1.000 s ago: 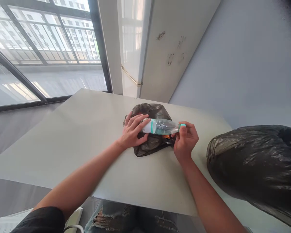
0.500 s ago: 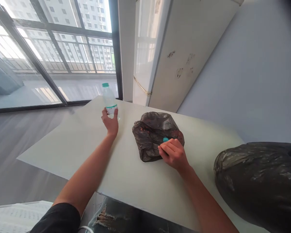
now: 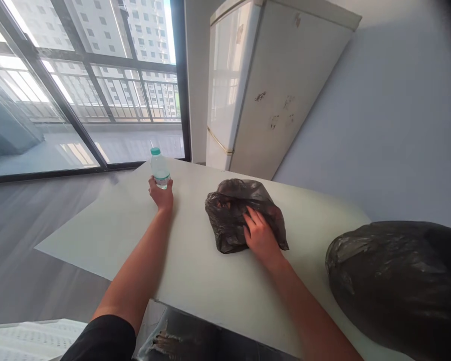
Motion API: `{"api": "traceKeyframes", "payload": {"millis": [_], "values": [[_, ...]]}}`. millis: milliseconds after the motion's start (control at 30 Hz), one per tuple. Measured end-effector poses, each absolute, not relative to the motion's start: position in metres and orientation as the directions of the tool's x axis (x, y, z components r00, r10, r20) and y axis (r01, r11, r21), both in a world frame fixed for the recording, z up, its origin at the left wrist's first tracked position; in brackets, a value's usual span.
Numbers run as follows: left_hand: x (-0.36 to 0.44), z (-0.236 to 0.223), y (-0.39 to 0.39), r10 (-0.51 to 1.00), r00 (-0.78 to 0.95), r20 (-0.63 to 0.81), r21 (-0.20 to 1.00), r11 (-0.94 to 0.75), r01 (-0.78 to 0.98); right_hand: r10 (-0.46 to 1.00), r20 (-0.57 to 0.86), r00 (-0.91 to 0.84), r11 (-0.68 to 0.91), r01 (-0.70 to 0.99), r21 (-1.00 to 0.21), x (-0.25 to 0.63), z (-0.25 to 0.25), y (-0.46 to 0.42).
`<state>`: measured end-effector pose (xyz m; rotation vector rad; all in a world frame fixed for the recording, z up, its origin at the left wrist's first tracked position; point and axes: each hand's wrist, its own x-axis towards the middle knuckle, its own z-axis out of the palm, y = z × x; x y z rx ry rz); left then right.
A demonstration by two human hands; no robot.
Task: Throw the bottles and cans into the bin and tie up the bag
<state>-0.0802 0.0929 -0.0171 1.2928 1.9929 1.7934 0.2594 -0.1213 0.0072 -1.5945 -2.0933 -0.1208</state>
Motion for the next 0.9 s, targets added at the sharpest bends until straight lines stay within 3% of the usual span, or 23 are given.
{"api": "traceKeyframes", "payload": {"millis": [167, 267, 333, 433, 500, 567, 700, 900], "values": [[-0.071, 0.0, 0.08, 0.518, -0.622, 0.587, 0.791, -0.203, 0.577, 0.814, 0.574, -0.094, 0.248, 0.948, -0.198, 0.263, 0.013, -0.119], [-0.047, 0.015, 0.058, 0.46, -0.527, 0.715, 0.69, -0.338, 0.641, 0.848, 0.53, -0.024, 0.124, 0.98, -0.153, 0.267, 0.011, -0.118], [-0.024, 0.022, 0.038, 0.528, -0.338, 0.779, 0.611, -0.518, 0.599, 0.89, 0.456, 0.019, 0.039, 0.992, -0.119, 0.271, 0.004, -0.118], [0.013, 0.023, 0.007, 0.619, 0.155, 0.77, 0.521, -0.75, 0.408, 0.914, 0.403, 0.05, -0.004, 0.993, -0.114, 0.28, -0.011, -0.116], [0.033, 0.018, -0.009, 0.631, 0.393, 0.669, 0.53, -0.775, 0.343, 0.885, 0.465, 0.025, 0.042, 0.99, -0.133, 0.285, -0.019, -0.114], [0.045, 0.011, -0.016, 0.632, 0.501, 0.591, 0.535, -0.772, 0.342, 0.821, 0.57, -0.02, 0.114, 0.985, -0.129, 0.288, -0.021, -0.111], [0.048, 0.004, -0.016, 0.609, 0.574, 0.548, 0.492, -0.789, 0.367, 0.727, 0.685, -0.042, 0.212, 0.963, -0.166, 0.284, -0.013, -0.108], [0.036, 0.005, -0.006, 0.659, 0.494, 0.567, 0.528, -0.751, 0.396, 0.796, 0.605, -0.032, 0.233, 0.938, -0.257, 0.275, -0.007, -0.113]]}}
